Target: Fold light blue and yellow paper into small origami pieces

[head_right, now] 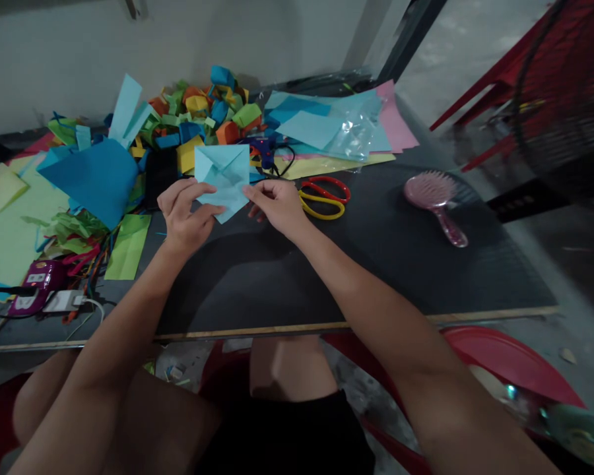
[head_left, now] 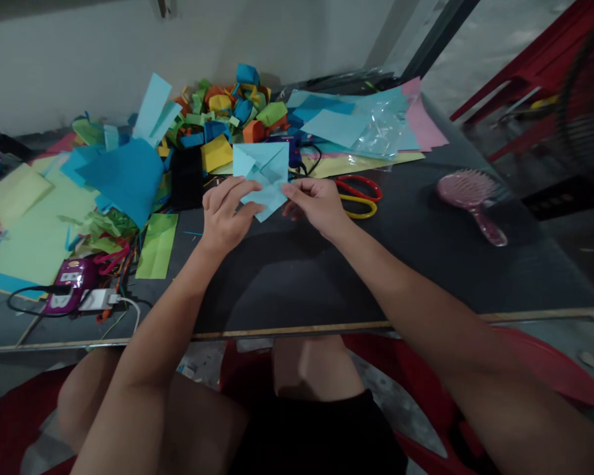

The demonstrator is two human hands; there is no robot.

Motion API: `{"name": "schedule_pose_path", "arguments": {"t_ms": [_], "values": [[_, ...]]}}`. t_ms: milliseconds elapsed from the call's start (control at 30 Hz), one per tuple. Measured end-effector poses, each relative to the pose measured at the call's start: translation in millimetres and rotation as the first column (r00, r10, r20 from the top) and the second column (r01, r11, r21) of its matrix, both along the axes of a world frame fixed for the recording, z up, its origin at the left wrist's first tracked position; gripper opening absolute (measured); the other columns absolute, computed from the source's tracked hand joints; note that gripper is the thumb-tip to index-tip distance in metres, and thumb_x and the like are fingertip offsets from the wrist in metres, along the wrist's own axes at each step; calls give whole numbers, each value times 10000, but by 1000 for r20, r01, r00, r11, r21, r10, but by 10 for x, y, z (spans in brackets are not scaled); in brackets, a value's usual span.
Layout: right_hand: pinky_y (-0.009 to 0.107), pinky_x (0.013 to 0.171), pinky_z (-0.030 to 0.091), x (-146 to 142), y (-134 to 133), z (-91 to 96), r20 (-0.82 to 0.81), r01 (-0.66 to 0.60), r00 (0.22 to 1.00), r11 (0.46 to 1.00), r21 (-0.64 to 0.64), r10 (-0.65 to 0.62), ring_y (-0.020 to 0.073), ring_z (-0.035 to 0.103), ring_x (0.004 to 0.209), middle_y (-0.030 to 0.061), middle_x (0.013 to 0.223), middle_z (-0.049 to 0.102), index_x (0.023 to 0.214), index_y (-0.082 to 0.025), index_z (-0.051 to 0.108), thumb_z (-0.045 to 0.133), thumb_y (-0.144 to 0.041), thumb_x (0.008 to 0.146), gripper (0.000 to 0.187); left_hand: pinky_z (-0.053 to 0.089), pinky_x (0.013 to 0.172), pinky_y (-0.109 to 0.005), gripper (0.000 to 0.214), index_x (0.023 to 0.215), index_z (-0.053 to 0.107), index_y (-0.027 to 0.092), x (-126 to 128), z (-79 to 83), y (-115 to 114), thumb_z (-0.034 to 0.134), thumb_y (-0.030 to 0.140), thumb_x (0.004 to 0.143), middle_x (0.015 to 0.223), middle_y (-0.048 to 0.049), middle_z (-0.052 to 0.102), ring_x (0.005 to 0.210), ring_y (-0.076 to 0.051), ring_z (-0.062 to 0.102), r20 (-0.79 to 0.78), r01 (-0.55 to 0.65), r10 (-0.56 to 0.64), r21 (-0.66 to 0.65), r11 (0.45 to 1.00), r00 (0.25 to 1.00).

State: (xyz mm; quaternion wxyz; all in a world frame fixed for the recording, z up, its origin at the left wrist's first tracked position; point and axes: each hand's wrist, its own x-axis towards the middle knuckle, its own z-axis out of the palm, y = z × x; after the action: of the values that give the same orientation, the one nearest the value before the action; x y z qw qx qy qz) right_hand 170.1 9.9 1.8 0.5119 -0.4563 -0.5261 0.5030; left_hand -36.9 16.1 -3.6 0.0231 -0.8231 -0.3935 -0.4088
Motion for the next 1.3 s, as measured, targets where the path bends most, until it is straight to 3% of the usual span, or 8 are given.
{"name": "schedule_pose_path", "arguments": {"t_ms": [200,367,600,1033,1167,1300], "values": [[206,372,413,-26,-14,-35,20,-92,996,996,17,92,94,570,452,-16,575,604,681,-212,560,677,-775,677,575,387,1039,-453,177,767,671,295,10,35,-26,629,448,847,1000,-25,703,1157,-269,579,87,48,-38,-121,991,996],[221,368,409,-61,-32,-96,62,-77,995,996,54,74,103,557,432,-47,528,541,739,-235,539,575,-804,744,569,397,1030,-439,176,802,682,299,8,2,-30,613,445,873,1006,-22,716,1152,-254,588,38,63,-59,-113,992,998],[237,418,438,-63,-131,57,-38,-80,996,991,106,85,110,567,475,-35,563,556,688,-239,520,634,-758,748,535,401,1037,-475,152,801,691,299,-23,-37,-8,616,410,871,1032,-39,703,1155,-265,584,104,34,-23,-111,993,994],[255,474,446,-42,-208,141,48,-76,997,965,250,66,105,553,484,-9,563,590,609,-222,615,612,-712,802,526,311,1152,-517,165,852,696,293,-7,26,18,594,420,826,1116,-59,639,1271,-309,484,309,-9,50,-133,991,950],[248,486,441,-50,-224,144,51,-92,995,957,274,81,100,542,476,-8,533,580,606,-211,631,618,-674,824,512,308,1151,-510,202,883,695,287,-8,59,-11,619,457,808,1187,-60,633,1291,-320,470,282,-27,60,-120,992,958],[248,497,437,-49,-225,124,85,-80,995,950,302,56,101,537,483,-10,541,578,623,-210,643,617,-656,837,495,274,1138,-531,417,1072,687,277,-24,104,-64,614,572,787,1289,-64,622,1370,-368,421,153,10,6,-108,994,988]]}}
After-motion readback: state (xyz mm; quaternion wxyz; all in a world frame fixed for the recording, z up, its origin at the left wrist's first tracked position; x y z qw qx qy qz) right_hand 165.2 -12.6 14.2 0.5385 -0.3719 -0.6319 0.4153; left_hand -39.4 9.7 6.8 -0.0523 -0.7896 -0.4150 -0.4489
